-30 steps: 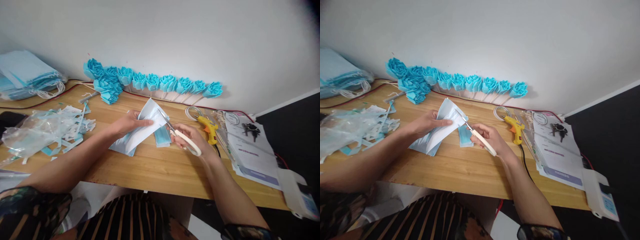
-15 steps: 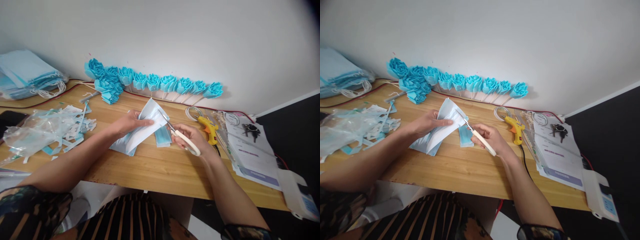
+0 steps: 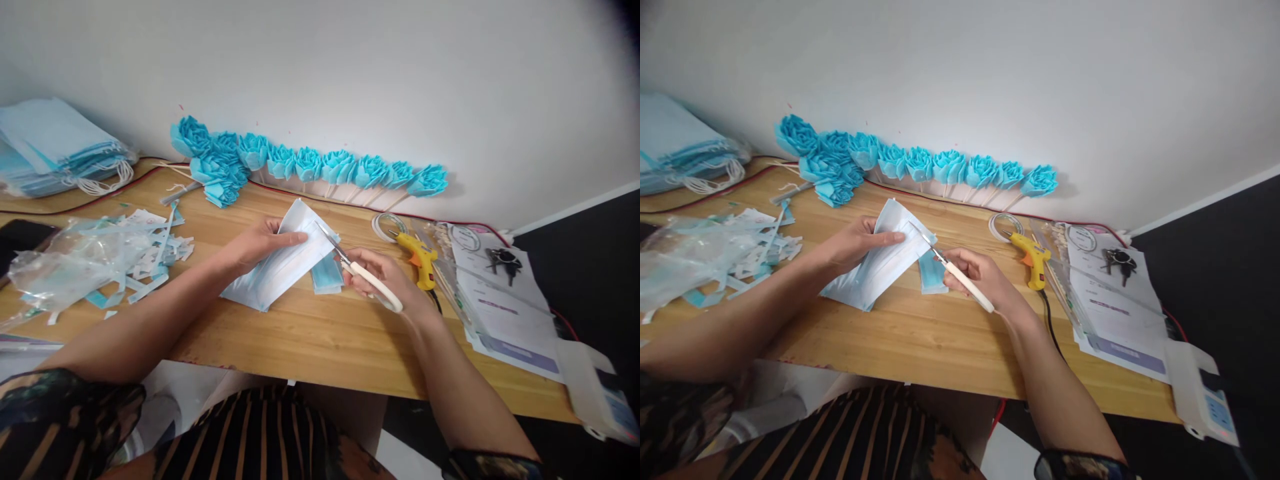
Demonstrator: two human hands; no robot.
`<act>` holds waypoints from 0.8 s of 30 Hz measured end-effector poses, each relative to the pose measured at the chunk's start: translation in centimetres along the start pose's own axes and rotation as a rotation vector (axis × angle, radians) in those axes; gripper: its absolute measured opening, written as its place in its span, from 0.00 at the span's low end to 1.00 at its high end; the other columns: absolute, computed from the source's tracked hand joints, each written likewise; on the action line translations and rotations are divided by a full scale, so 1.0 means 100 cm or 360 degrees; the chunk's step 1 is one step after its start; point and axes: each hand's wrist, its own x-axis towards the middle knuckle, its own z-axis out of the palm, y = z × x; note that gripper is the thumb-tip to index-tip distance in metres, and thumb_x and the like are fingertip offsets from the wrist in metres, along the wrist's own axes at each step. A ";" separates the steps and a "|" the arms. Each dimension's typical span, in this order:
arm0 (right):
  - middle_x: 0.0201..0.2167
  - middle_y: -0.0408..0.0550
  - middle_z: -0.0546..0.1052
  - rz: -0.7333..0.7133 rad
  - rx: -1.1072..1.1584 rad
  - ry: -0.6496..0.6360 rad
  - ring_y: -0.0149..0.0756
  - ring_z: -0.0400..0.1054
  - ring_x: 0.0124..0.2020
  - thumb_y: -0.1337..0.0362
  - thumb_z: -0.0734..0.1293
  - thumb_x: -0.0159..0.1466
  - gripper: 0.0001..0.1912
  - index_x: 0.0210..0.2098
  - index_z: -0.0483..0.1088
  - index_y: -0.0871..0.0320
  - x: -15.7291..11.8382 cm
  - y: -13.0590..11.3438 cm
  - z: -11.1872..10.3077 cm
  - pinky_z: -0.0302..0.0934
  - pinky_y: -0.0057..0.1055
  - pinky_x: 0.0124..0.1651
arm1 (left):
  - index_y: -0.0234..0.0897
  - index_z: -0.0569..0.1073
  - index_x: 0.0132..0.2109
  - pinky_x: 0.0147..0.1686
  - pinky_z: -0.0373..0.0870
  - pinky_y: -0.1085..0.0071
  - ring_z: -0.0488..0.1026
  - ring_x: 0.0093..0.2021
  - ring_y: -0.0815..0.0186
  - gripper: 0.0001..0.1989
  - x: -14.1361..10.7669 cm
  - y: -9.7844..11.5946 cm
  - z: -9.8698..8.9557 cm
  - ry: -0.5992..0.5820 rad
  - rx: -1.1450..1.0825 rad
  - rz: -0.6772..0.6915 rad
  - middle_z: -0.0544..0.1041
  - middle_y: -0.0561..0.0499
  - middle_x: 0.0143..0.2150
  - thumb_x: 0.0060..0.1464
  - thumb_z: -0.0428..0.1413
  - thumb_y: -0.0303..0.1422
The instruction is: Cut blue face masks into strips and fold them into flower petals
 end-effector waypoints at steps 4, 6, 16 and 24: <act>0.29 0.42 0.72 -0.0069 -0.0044 -0.0037 0.27 0.62 0.27 0.56 0.75 0.57 0.22 0.47 0.70 0.58 0.000 -0.004 0.002 0.53 0.25 0.24 | 0.32 0.79 0.35 0.23 0.64 0.74 0.68 0.23 0.71 0.20 0.000 0.000 0.000 -0.0035 -0.0020 -0.0003 0.78 0.50 0.28 0.44 0.69 0.46; 0.30 0.42 0.72 -0.0080 -0.0046 -0.0062 0.27 0.63 0.28 0.56 0.75 0.58 0.23 0.48 0.69 0.57 -0.001 -0.004 0.002 0.54 0.25 0.25 | 0.32 0.79 0.34 0.23 0.63 0.74 0.67 0.22 0.71 0.20 -0.001 0.000 0.000 -0.0050 0.0008 0.0005 0.77 0.50 0.27 0.44 0.69 0.46; 0.26 0.40 0.71 -0.0052 0.0025 -0.0046 0.26 0.61 0.25 0.54 0.75 0.58 0.23 0.47 0.68 0.57 0.002 0.002 0.006 0.51 0.26 0.24 | 0.31 0.78 0.35 0.24 0.62 0.74 0.66 0.24 0.71 0.20 -0.004 0.005 0.005 -0.0071 0.0131 0.0036 0.76 0.51 0.27 0.44 0.68 0.45; 0.25 0.40 0.70 0.0034 0.0044 0.0005 0.27 0.58 0.23 0.56 0.76 0.55 0.22 0.45 0.69 0.56 0.002 0.000 0.007 0.49 0.26 0.22 | 0.32 0.79 0.36 0.24 0.62 0.74 0.67 0.24 0.70 0.20 -0.004 0.004 0.006 -0.0068 0.0164 -0.0002 0.77 0.50 0.28 0.45 0.68 0.46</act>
